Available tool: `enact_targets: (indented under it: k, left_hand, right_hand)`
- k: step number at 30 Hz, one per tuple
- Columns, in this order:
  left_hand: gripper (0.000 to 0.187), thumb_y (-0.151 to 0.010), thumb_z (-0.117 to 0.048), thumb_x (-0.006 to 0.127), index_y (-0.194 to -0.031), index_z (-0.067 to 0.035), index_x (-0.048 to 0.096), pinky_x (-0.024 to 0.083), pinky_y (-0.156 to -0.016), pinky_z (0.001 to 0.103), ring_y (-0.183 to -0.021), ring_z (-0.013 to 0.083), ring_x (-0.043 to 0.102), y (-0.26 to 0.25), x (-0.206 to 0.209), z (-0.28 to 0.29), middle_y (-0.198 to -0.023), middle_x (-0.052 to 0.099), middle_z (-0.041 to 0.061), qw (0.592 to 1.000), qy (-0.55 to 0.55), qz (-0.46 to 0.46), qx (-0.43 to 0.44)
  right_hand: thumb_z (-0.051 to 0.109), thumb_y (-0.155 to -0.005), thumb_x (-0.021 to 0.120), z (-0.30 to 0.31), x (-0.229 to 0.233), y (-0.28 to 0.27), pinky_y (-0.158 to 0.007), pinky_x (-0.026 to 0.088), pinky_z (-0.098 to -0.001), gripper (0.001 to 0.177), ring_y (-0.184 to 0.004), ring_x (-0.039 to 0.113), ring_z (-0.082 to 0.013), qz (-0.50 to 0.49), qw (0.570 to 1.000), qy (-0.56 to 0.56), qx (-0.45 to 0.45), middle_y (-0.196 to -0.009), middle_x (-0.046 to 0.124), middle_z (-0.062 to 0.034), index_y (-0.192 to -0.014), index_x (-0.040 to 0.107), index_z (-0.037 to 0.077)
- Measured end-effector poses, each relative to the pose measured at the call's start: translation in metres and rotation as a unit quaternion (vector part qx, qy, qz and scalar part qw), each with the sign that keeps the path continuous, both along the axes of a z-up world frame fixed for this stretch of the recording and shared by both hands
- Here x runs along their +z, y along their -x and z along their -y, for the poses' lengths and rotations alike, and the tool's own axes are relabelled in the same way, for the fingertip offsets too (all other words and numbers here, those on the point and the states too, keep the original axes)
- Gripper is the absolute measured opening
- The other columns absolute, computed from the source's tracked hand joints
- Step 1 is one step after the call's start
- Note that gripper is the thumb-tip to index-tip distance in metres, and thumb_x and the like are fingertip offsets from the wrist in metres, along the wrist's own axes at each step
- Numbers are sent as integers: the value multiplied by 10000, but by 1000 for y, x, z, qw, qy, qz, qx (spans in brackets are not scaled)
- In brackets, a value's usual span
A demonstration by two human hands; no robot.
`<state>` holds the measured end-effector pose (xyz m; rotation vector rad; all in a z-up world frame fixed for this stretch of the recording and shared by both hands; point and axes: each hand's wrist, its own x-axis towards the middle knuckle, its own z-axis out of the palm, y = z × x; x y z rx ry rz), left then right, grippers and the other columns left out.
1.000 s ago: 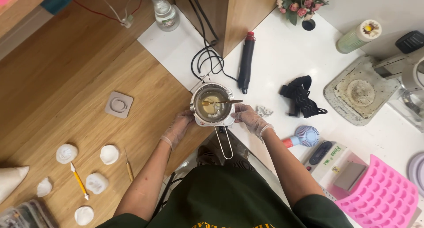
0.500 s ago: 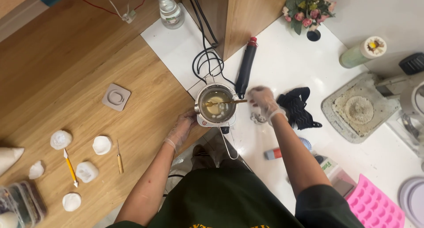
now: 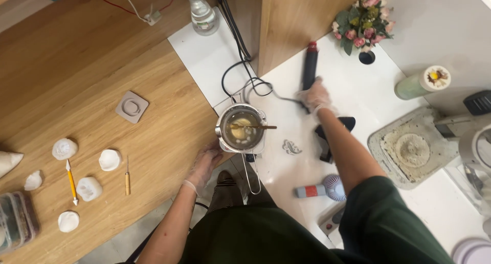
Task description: Preparing wax, cooling molds with a fan, and adjusting wicks/decorations for candle production.
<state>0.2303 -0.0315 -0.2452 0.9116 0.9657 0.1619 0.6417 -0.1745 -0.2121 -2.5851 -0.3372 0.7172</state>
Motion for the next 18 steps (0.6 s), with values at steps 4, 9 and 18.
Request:
enact_targets:
  k: [4, 9, 18]
  left_hand:
    - [585, -901, -68, 485, -1481, 9, 483, 442, -1084, 381, -1277, 235, 553, 12, -1, 10, -1436, 580, 115, 1000, -6, 19, -3]
    - [599, -902, -97, 520, -1484, 28, 452, 434, -1094, 373, -1295, 238, 564, 28, -10, 13, -1453, 577, 130, 999, 1, 32, -14]
    - [550, -937, -125, 533, -1466, 11, 472, 435, -1084, 406, -1291, 267, 568, 48, -40, -4, -1445, 573, 140, 1000, 1, -5, -12]
  right_hand:
    - [511, -837, 804, 47, 76, 3, -1023, 491, -488, 984, -1286, 543, -401, 99, 988, 110, 45, -1397, 538, -260, -1536, 307, 29]
    - [623, -699, 937, 131, 4, 17, -1073, 386, -512, 1366, -1359, 356, -515, 5, 958, 243, 154, -1515, 251, -392, -1566, 90, -7]
    - [231, -791, 754, 288, 125, 59, -824, 569, -486, 565, -979, 682, -370, 11, 995, 47, -91, -1088, 712, -225, -1318, 633, 68]
